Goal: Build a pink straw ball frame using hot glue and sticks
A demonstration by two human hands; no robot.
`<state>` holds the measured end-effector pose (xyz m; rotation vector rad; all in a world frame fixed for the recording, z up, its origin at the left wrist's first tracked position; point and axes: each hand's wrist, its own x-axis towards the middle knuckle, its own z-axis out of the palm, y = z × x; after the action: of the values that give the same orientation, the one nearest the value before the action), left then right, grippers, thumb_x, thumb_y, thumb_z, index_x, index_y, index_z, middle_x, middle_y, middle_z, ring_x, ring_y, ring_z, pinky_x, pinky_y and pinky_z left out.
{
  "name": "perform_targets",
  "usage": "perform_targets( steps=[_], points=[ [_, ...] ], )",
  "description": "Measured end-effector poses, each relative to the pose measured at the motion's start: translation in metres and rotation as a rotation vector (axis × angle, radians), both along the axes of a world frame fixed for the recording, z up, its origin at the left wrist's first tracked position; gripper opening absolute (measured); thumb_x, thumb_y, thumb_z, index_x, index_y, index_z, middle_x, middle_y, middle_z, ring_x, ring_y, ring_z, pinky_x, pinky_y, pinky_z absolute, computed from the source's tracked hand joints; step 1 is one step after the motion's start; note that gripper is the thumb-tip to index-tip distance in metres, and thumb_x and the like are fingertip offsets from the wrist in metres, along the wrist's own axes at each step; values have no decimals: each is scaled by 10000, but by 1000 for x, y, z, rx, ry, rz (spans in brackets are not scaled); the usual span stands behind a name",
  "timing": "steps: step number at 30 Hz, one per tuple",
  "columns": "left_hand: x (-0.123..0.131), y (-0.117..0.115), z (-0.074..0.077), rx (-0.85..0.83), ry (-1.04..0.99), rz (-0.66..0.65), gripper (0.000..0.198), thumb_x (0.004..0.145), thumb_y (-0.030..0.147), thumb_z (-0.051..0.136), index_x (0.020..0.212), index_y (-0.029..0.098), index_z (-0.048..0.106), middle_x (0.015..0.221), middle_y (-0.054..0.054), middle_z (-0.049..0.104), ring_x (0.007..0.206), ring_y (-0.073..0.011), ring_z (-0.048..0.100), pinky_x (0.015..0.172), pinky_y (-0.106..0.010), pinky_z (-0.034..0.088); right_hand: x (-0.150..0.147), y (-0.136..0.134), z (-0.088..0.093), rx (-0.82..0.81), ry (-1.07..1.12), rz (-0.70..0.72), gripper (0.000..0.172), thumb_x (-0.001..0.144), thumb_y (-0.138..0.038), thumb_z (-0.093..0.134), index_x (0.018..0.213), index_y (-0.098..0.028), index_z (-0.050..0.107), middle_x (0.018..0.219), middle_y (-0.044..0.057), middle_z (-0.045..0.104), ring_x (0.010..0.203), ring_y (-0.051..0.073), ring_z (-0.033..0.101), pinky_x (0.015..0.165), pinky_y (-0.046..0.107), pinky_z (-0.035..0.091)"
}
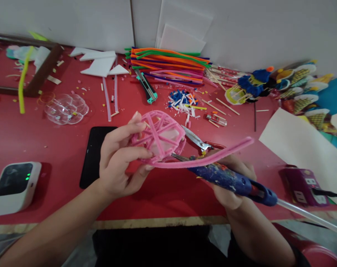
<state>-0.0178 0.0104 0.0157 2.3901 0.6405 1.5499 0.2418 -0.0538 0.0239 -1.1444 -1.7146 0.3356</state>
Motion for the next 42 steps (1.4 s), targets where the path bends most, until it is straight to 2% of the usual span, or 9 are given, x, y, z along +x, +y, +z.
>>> perform_targets(
  steps=[3, 9, 17, 23, 28, 30, 33, 38, 42],
  points=[
    [0, -1, 0, -1, -11, -4, 180, 909, 195, 670, 1078, 158, 621, 1345, -147, 560, 1425, -312, 539, 1189, -484, 494, 0, 1, -1, 4, -6, 28, 54, 826, -261, 545, 835, -285, 592, 642, -48, 621, 502, 163, 612, 473, 292, 509],
    [0, -1, 1, -10, -11, 37, 82, 934, 267, 661, 988, 208, 642, 1335, -95, 587, 1355, -283, 599, 1136, -520, 545, 0, 2, 0, 15, 4, 25, 95, 798, -198, 544, 834, -267, 599, 656, -47, 621, 519, 153, 618, 498, 280, 504],
    [-1, -1, 1, 13, -11, 4, 171, 914, 221, 668, 1071, 170, 619, 1349, -147, 564, 1413, -311, 551, 1163, -509, 520, 2, 0, -1, 6, 4, 11, 136, 798, -182, 533, 846, -283, 610, 641, -53, 608, 497, 159, 586, 464, 291, 482],
    [-1, 0, 0, 21, 7, 18, 133, 932, 232, 644, 1057, 196, 616, 1370, -125, 570, 1421, -292, 548, 1162, -511, 523, 0, -2, -4, 3, 83, -9, 154, 814, -192, 557, 876, -297, 651, 677, -45, 632, 559, 169, 620, 512, 310, 501],
    [0, -1, 1, 4, 1, 47, 114, 925, 252, 645, 1037, 234, 630, 1346, -90, 596, 1372, -287, 592, 1137, -512, 557, -1, 0, -2, -9, 58, -26, 110, 791, -225, 584, 850, -292, 650, 651, -49, 622, 521, 165, 607, 464, 302, 492],
    [0, -1, 1, -18, 0, 59, 77, 937, 270, 627, 1013, 261, 636, 1345, -64, 604, 1367, -283, 597, 1138, -512, 559, -1, 2, -1, 6, 64, -21, 105, 776, -225, 588, 841, -284, 645, 653, -56, 632, 509, 155, 608, 456, 287, 500],
    [0, -1, 1, -7, -8, 39, 98, 927, 248, 642, 1024, 231, 644, 1341, -92, 604, 1375, -289, 591, 1164, -481, 537, 0, 2, -1, 23, 69, -35, 133, 774, -195, 596, 859, -274, 662, 672, -51, 666, 536, 161, 646, 480, 286, 534],
    [0, 0, 0, 9, -2, 38, 95, 923, 256, 667, 1000, 204, 645, 1343, -104, 599, 1377, -295, 587, 1135, -521, 550, 5, 1, -1, -14, -7, -27, 107, 818, -193, 663, 885, -273, 688, 750, -44, 743, 642, 188, 730, 603, 310, 628],
    [-1, -1, 0, 8, 2, 52, 101, 913, 268, 675, 995, 216, 646, 1341, -85, 606, 1366, -292, 597, 1113, -526, 566, 2, 1, -2, 4, 25, -60, 81, 823, -210, 641, 862, -275, 673, 702, -44, 711, 589, 186, 707, 543, 314, 603]
  ],
)
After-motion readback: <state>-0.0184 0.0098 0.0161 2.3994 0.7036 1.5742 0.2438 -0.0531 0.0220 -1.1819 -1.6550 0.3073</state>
